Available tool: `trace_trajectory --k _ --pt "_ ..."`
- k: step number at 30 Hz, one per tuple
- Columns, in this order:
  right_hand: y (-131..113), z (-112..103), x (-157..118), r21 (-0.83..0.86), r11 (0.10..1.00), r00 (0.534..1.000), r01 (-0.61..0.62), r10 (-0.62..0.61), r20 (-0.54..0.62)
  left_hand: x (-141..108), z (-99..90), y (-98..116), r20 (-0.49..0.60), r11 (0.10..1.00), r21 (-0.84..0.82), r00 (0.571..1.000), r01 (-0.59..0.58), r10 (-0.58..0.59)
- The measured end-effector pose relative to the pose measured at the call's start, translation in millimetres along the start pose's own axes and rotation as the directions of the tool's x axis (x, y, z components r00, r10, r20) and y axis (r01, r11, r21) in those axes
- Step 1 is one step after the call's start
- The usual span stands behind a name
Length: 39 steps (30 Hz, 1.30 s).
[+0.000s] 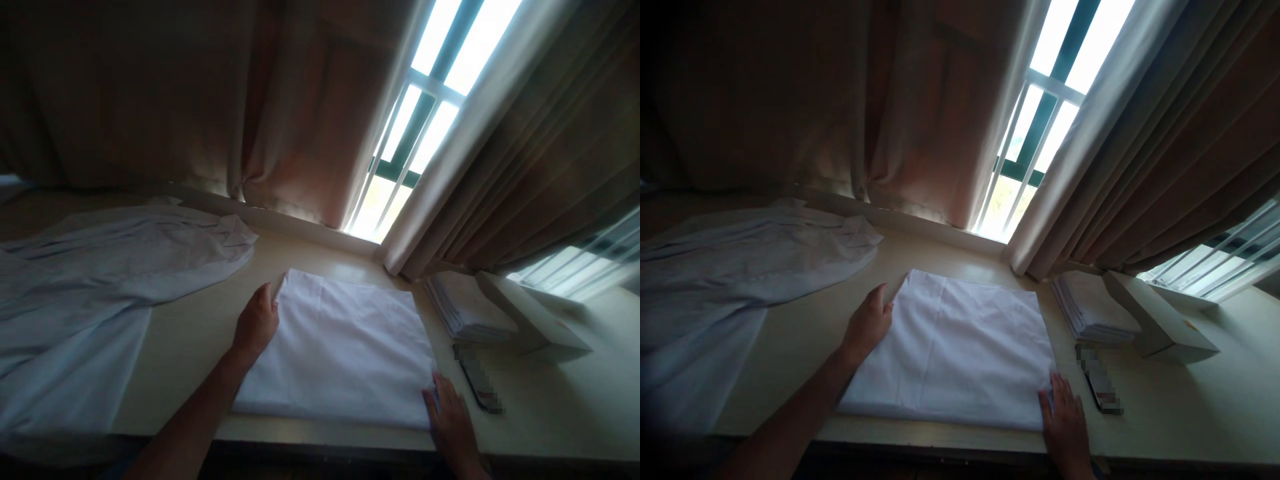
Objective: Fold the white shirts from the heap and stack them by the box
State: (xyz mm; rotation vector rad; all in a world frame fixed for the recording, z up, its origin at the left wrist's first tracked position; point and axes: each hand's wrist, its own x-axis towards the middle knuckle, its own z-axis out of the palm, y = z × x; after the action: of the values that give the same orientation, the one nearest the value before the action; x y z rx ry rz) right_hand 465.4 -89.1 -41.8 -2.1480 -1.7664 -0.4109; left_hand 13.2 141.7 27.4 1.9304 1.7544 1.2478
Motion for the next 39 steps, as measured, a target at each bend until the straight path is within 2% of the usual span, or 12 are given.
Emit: trace_trajectory --k 1,3,5,6,8,11,13,17,20,24,32,39 --pt "-11.5 -4.0 2.4 -0.022 0.999 0.999 0.031 -0.031 -0.038 -18.3 -6.7 3.9 0.020 0.988 0.107 0.993 -0.115 0.114" --pt "-50.3 -14.1 8.5 -0.029 0.992 0.987 0.122 -0.124 -0.101 -59.8 -17.0 8.9 0.155 0.916 0.231 0.942 -0.327 0.297" --pt "-108.4 -25.5 15.1 0.037 0.957 0.957 0.287 -0.285 -0.058 -100.6 -22.7 8.9 0.232 0.855 0.303 0.903 -0.421 0.362" --pt "-141.9 -30.7 18.2 0.092 0.920 0.924 0.382 -0.383 -0.009 -118.2 -24.0 6.7 0.250 0.837 0.330 0.895 -0.437 0.368" --pt "-209.1 -38.3 23.5 0.227 0.812 0.821 0.538 -0.566 0.074 -144.6 -24.5 -0.6 0.249 0.824 0.378 0.904 -0.422 0.348" --pt "-288.2 -40.1 31.8 0.400 0.685 0.703 0.609 -0.700 0.127 -161.2 -23.1 -11.9 0.258 0.824 0.428 0.924 -0.372 0.283" --pt "-319.2 -35.4 40.6 0.475 0.640 0.649 0.604 -0.741 0.173 -161.3 -22.6 -13.9 0.272 0.827 0.444 0.931 -0.345 0.242" --pt "-344.6 -20.0 71.3 0.527 0.633 0.580 0.567 -0.761 0.289 -152.3 -25.6 -0.9 0.249 0.866 0.413 0.949 -0.282 0.191" --pt "-353.9 -7.3 100.0 0.503 0.651 0.566 0.568 -0.753 0.336 -148.5 -28.9 8.5 0.228 0.906 0.339 0.956 -0.254 0.183" --pt "-368.4 12.3 133.8 0.453 0.678 0.584 0.578 -0.732 0.351 -152.4 -26.6 3.7 0.183 0.929 0.303 0.970 -0.212 0.162" --pt "-389.9 46.2 183.4 0.414 0.725 0.631 0.550 -0.686 0.364 -157.5 -19.7 -2.9 0.241 0.919 0.362 0.968 -0.155 0.069" --pt "-401.0 67.2 215.5 0.397 0.758 0.651 0.518 -0.650 0.392 -158.1 -18.2 -2.5 0.246 0.925 0.354 0.968 -0.136 0.048"
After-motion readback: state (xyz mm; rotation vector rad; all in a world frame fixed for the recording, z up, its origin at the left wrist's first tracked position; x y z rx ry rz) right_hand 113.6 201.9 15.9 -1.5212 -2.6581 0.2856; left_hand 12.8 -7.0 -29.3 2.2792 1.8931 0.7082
